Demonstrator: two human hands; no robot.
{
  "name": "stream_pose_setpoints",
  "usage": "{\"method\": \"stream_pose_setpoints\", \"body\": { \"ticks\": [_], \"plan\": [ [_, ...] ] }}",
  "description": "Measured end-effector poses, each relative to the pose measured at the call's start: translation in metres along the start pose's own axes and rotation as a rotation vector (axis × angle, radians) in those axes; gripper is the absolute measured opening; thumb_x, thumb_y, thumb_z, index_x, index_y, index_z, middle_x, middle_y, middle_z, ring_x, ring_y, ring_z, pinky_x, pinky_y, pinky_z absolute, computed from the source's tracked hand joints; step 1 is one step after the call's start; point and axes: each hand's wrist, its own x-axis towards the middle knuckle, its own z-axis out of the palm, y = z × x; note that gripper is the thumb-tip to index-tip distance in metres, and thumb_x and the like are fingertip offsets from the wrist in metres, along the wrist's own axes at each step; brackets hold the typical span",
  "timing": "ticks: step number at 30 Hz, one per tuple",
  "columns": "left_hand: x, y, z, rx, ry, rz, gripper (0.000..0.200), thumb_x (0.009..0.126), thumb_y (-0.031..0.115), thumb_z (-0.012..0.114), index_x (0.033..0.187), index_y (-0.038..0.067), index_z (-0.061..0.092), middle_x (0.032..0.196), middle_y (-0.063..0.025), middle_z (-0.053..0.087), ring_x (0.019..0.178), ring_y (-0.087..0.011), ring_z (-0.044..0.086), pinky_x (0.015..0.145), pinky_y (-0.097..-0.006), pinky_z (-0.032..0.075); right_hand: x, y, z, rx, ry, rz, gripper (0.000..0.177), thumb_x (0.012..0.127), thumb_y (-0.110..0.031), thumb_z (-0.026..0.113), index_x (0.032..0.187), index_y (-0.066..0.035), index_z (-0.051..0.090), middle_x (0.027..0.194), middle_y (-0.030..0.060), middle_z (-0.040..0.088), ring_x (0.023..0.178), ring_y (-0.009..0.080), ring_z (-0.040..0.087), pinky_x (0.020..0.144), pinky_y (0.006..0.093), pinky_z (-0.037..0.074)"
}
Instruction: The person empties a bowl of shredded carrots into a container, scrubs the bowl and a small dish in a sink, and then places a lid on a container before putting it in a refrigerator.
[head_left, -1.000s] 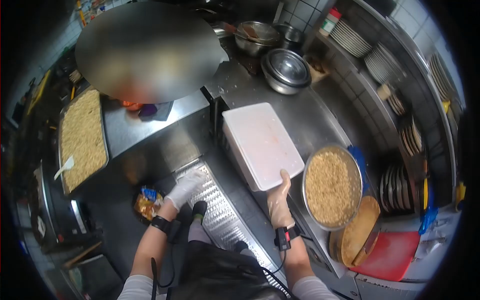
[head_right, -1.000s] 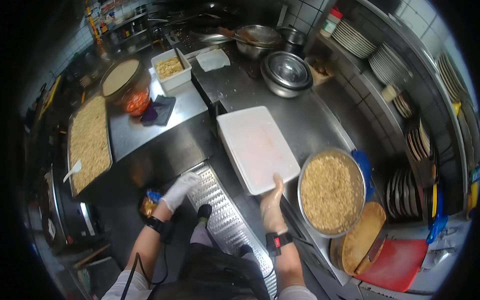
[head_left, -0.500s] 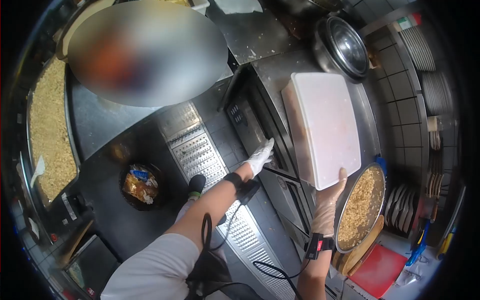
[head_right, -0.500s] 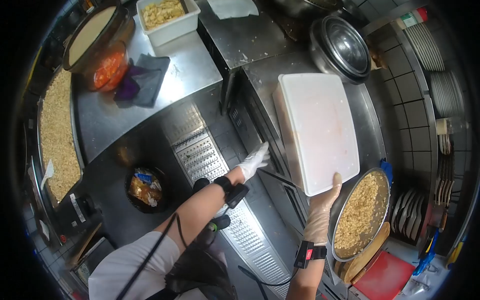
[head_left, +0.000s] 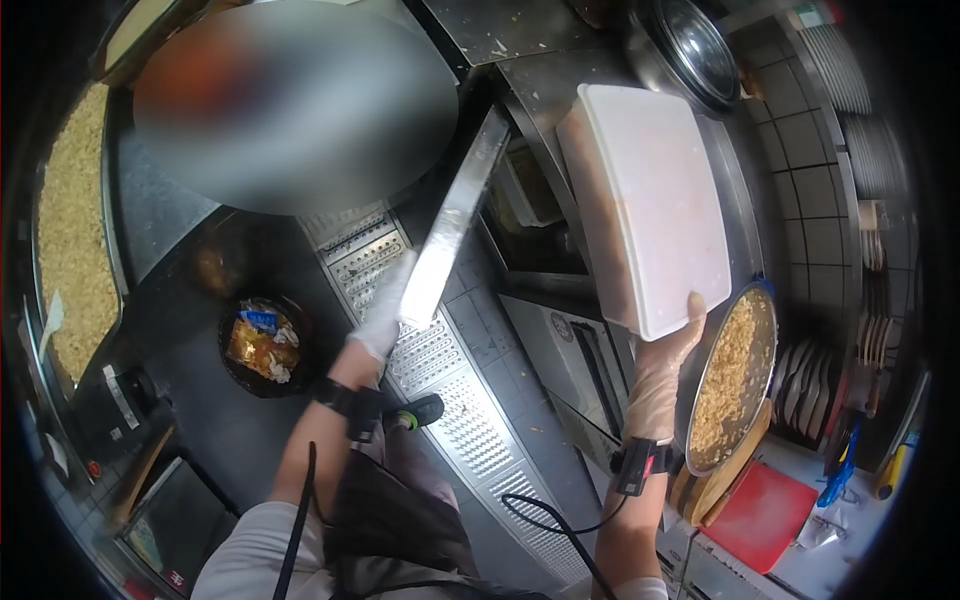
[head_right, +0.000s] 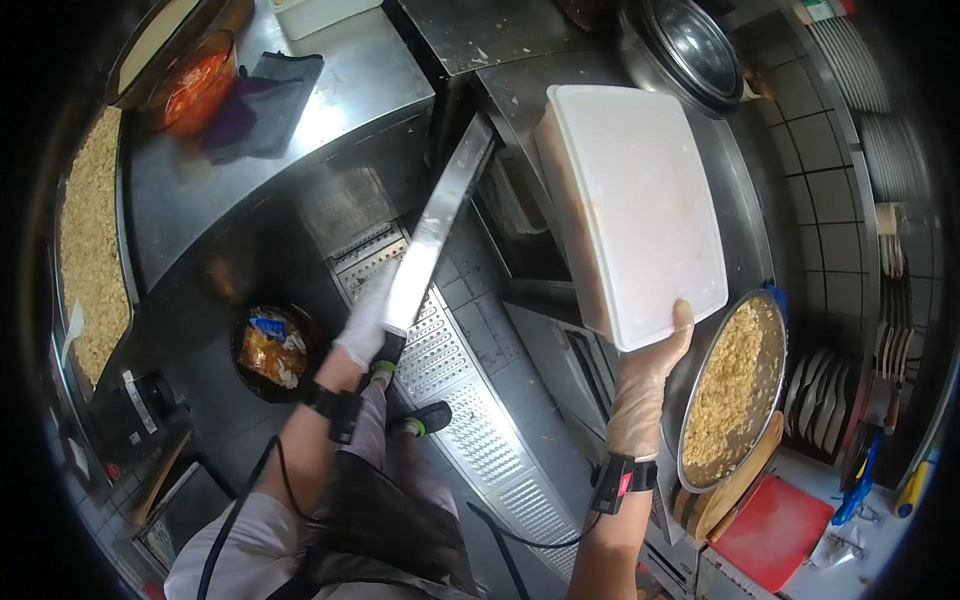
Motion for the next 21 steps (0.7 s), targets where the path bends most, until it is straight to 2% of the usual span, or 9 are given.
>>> {"method": "stream_pose_setpoints", "body": {
  "ticks": [1,3,5,7,10,11,14,18,21],
  "plan": [
    [-0.006,0.020,-0.021,0.213,-0.028,0.078,0.052,0.098,0.049,0.040,0.123,0.005,0.055,0.114,-0.0067,0.059,0.103,-0.0131,0.056,0.090,-0.0257,0.044,-0.007,0.000,0.002,0.002,-0.007,-0.004,0.077,0.078,-0.040,0.059,0.138,-0.001,0.033,0.130,0.0182,0.049,0.116,0.0338,0.052,0.097,0.0444,0.044],
    [-0.019,0.060,-0.029,-0.071,-0.016,0.053,0.050,0.099,0.043,0.040,0.113,0.000,0.059,0.112,-0.0067,0.060,0.103,-0.0127,0.055,0.091,-0.0246,0.043,-0.033,0.002,0.007,-0.088,0.022,-0.071,0.080,0.076,-0.040,0.061,0.137,0.003,0.032,0.127,0.0204,0.049,0.115,0.0339,0.053,0.098,0.0419,0.045],
    [-0.010,0.057,-0.054,0.153,0.130,0.366,0.047,0.099,0.040,0.043,0.119,-0.001,0.055,0.115,-0.0086,0.059,0.107,-0.0154,0.055,0.093,-0.0276,0.043,-0.060,0.003,0.008,-0.081,-0.004,-0.050,0.083,0.075,-0.040,0.062,0.137,0.005,0.031,0.126,0.0223,0.049,0.114,0.0343,0.053,0.096,0.0404,0.047],
    [-0.007,0.059,-0.055,0.347,0.296,0.379,0.041,0.097,0.032,0.052,0.122,0.000,0.053,0.119,-0.0099,0.057,0.110,-0.0166,0.054,0.096,-0.0283,0.041,-0.084,0.009,-0.001,-0.121,-0.024,0.005,0.086,0.073,-0.041,0.063,0.137,0.006,0.030,0.125,0.0238,0.049,0.113,0.0351,0.053,0.093,0.0415,0.049],
    [-0.010,0.058,-0.065,0.767,0.487,0.662,0.045,0.087,0.016,0.067,0.125,0.000,0.049,0.127,-0.0131,0.051,0.115,-0.0204,0.051,0.100,-0.0318,0.039,-0.133,0.018,-0.006,-0.155,0.009,0.115,0.093,0.069,-0.045,0.065,0.138,0.006,0.029,0.124,0.0260,0.048,0.111,0.0372,0.054,0.090,0.0439,0.051],
    [-0.016,0.063,-0.065,0.779,0.482,0.657,0.045,0.087,0.016,0.067,0.125,0.000,0.049,0.127,-0.0131,0.051,0.115,-0.0204,0.051,0.100,-0.0318,0.039,-0.150,0.018,-0.008,-0.168,0.007,0.177,0.094,0.067,-0.045,0.066,0.137,0.006,0.029,0.123,0.0255,0.048,0.111,0.0373,0.053,0.088,0.0439,0.051],
    [-0.018,0.059,-0.071,1.003,0.768,1.089,0.036,0.084,0.016,0.069,0.112,0.000,0.055,0.107,-0.0134,0.057,0.101,-0.0281,0.056,0.090,-0.0352,0.044,-0.183,0.030,-0.021,-0.095,0.058,0.335,0.095,0.066,-0.044,0.067,0.137,0.005,0.029,0.122,0.0245,0.047,0.110,0.0368,0.053,0.086,0.0434,0.051],
    [-0.026,0.015,-0.100,1.213,0.187,0.720,0.023,0.086,0.012,0.064,0.105,0.003,0.056,0.099,-0.0169,0.061,0.092,-0.0276,0.061,0.080,-0.0366,0.048,-0.201,0.080,-0.066,-0.114,0.135,0.587,0.088,0.064,-0.041,0.065,0.135,0.003,0.035,0.121,0.0232,0.048,0.107,0.0360,0.053,0.088,0.0416,0.049],
    [0.005,-0.009,-0.109,1.197,0.347,0.708,0.044,0.087,0.015,0.062,0.127,0.003,0.049,0.120,-0.0191,0.057,0.109,-0.0316,0.056,0.092,-0.0362,0.046,-0.198,0.133,-0.103,-0.109,0.163,0.676,0.079,0.066,-0.037,0.063,0.131,0.003,0.040,0.119,0.0218,0.051,0.106,0.0340,0.054,0.090,0.0411,0.047]
  ]
}}
